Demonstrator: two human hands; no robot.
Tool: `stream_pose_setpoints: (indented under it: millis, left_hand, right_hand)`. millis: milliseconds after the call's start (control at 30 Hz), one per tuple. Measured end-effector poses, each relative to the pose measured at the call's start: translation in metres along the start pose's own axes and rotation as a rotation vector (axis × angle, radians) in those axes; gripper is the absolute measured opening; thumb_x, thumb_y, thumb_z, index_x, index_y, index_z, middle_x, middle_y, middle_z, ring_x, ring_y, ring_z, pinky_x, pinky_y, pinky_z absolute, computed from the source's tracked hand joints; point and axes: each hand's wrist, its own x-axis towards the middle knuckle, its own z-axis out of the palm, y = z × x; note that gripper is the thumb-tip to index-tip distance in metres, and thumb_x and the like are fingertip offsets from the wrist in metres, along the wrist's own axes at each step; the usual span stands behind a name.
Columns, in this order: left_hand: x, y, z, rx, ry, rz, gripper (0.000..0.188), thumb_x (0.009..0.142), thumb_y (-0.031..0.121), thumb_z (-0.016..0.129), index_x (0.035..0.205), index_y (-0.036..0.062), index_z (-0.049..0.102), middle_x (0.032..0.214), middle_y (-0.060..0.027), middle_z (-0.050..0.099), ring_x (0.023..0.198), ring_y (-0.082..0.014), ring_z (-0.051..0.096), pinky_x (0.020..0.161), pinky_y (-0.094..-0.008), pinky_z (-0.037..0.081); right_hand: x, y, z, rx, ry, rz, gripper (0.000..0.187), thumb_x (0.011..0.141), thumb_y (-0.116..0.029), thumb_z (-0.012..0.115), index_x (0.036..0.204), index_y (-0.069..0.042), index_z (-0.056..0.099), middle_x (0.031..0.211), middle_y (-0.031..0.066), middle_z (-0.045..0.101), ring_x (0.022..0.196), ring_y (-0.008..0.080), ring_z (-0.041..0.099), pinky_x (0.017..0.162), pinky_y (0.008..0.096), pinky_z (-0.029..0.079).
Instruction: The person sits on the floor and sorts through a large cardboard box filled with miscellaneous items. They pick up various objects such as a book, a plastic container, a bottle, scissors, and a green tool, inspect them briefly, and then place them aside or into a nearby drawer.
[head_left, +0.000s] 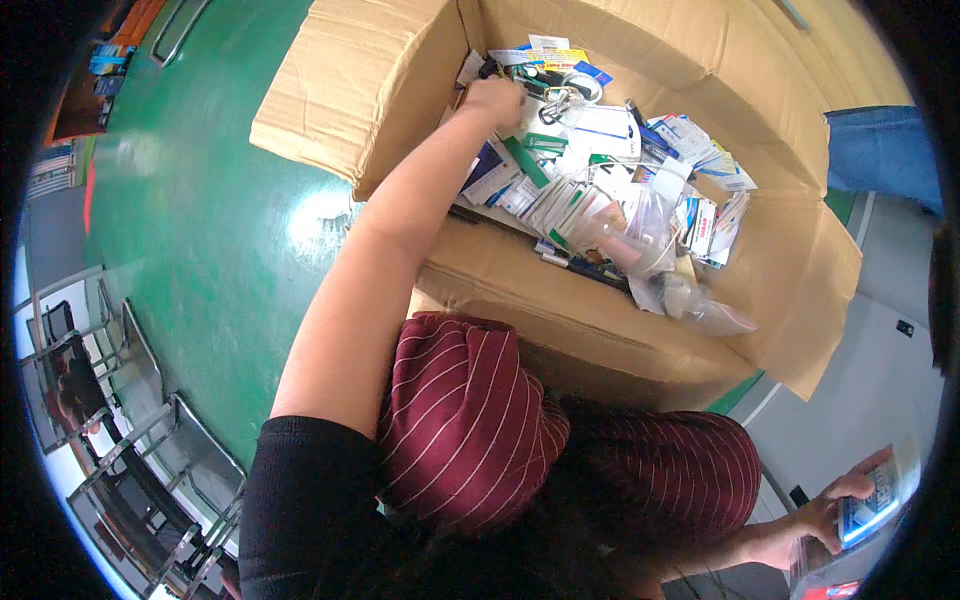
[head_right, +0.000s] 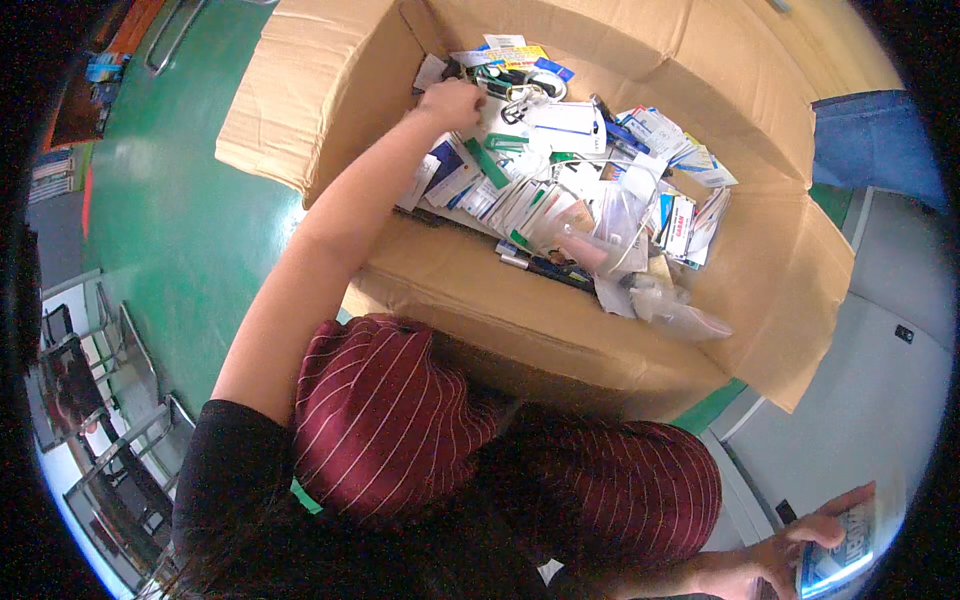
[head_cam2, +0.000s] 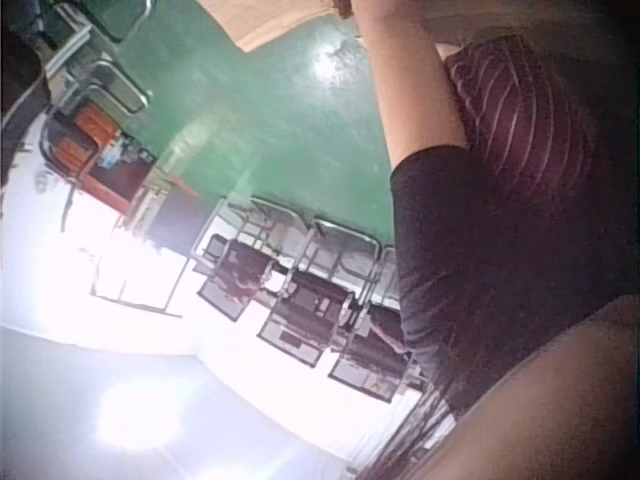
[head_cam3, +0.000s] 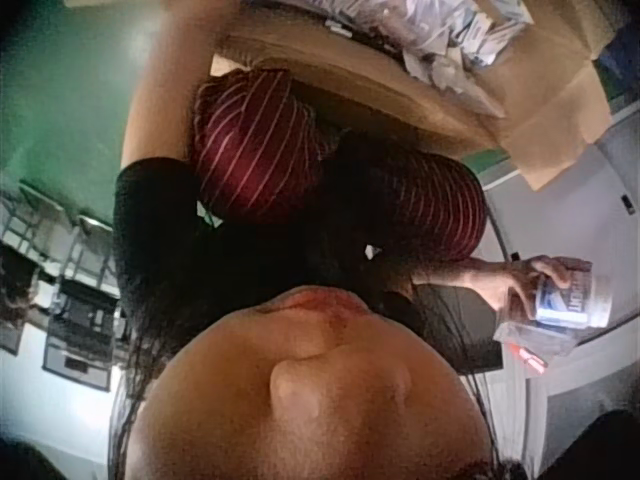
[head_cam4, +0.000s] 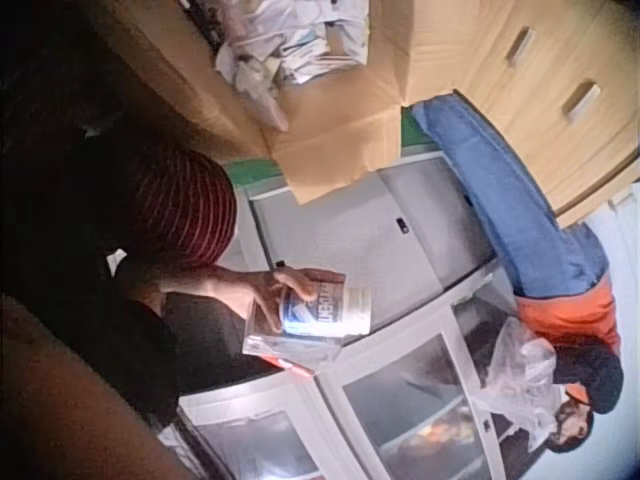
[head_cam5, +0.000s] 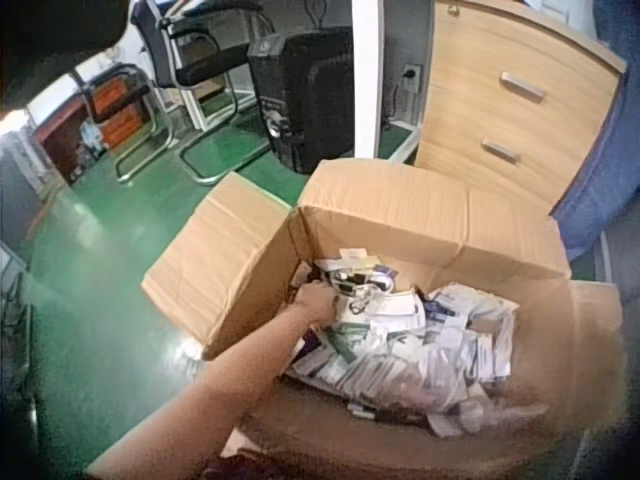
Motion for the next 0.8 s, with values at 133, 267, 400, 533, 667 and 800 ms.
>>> stream_pose_setpoints:
  millis: [133,267,400,533,667,800]
  left_hand:
    - [0.017,-0.009,0.004,0.114,-0.048,0.06,0.021,0.064,0.017,0.053,0.085,0.0164,0.06,0.09,-0.0093,0.058,0.085,-0.0244,0.055,0.072,-0.0358,0.044]
    - [-0.005,-0.003,-0.005,0.069,-0.086,0.035,0.023,0.067,0.013,0.051,0.087,0.0053,0.06,0.095,-0.013,0.057,0.089,-0.0258,0.055,0.075,-0.0351,0.045]
    - [0.02,-0.016,0.007,-0.042,-0.068,0.037,0.022,0.066,0.017,0.052,0.086,0.0087,0.06,0.09,-0.0123,0.058,0.085,-0.0261,0.055,0.073,-0.0357,0.044]
    - [0.022,-0.02,-0.002,-0.161,-0.12,-0.016,0.026,0.065,0.014,0.049,0.088,0.008,0.06,0.089,-0.0156,0.058,0.085,-0.0271,0.056,0.074,-0.036,0.044]
    - [0.028,-0.026,0.012,-0.198,0.008,0.039,0.027,0.066,0.013,0.048,0.09,0.0054,0.059,0.093,-0.0159,0.057,0.086,-0.0294,0.055,0.076,-0.0373,0.043]
    - [0.032,-0.022,0.024,-0.218,0.07,-0.104,0.031,0.069,0.011,0.047,0.098,0.0033,0.053,0.101,-0.0169,0.053,0.091,-0.029,0.053,0.078,-0.038,0.043]
  right_hand:
    - [-0.033,-0.017,-0.001,-0.003,0.0,-0.102,0.092,0.061,-0.03,0.063,0.129,-0.017,0.003,0.135,0.0063,0.0,0.115,0.0322,0.02,0.063,0.032,0.048]
    - [-0.03,-0.01,0.002,-0.04,0.017,-0.092,0.091,0.061,-0.028,0.063,0.129,-0.017,0.004,0.135,0.0066,0.001,0.114,0.0319,0.021,0.062,0.0321,0.048]
    - [-0.027,-0.013,0.0,-0.051,-0.003,-0.107,0.09,0.06,-0.027,0.064,0.129,-0.016,0.006,0.134,0.0069,0.003,0.114,0.0316,0.022,0.062,0.0321,0.049]
    - [-0.023,-0.008,0.0,-0.075,-0.003,-0.094,0.09,0.06,-0.026,0.064,0.128,-0.015,0.007,0.134,0.0073,0.004,0.113,0.0314,0.022,0.062,0.0322,0.049]
    - [-0.022,-0.008,-0.001,-0.075,-0.009,-0.1,0.089,0.06,-0.024,0.064,0.128,-0.014,0.009,0.133,0.0076,0.005,0.112,0.0311,0.023,0.062,0.0323,0.05]
    - [-0.025,-0.011,-0.001,-0.067,-0.011,-0.119,0.088,0.06,-0.023,0.065,0.128,-0.014,0.01,0.133,0.0079,0.006,0.112,0.0308,0.024,0.061,0.0323,0.05]
